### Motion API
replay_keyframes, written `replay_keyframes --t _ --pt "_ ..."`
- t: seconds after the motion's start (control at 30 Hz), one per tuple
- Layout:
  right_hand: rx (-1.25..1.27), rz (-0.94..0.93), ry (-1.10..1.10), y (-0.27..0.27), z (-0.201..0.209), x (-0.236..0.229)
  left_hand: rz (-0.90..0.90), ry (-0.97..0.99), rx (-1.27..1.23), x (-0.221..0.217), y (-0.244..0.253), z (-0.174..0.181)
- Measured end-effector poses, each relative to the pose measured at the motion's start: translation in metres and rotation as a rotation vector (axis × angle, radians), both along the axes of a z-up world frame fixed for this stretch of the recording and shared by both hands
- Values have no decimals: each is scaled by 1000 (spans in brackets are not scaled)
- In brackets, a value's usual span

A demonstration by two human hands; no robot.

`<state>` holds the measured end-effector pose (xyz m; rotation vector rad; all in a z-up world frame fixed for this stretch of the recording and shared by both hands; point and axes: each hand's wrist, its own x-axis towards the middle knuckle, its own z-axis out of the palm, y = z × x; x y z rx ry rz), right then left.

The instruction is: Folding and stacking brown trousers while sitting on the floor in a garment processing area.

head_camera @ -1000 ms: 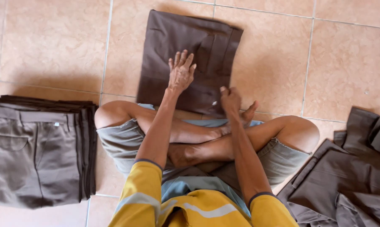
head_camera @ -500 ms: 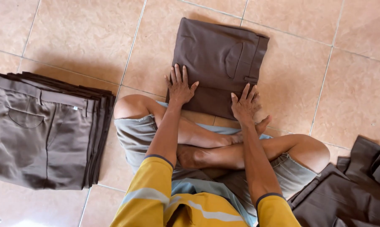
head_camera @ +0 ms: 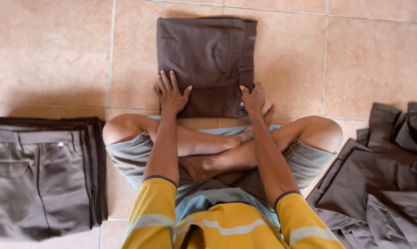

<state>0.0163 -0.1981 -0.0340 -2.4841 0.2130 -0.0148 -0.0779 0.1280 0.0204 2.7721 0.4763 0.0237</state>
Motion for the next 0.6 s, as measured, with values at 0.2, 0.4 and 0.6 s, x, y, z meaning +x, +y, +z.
replay_keyframes --t 0.2,0.4,0.6 --pt "-159 106 35 20 1 -15 -43 -8 54 6 14 2" --pt "-416 333 -172 58 91 -35 -12 1 46 5 12 0" --pt "-665 312 -403 53 34 -21 38 30 37 0 4 9"
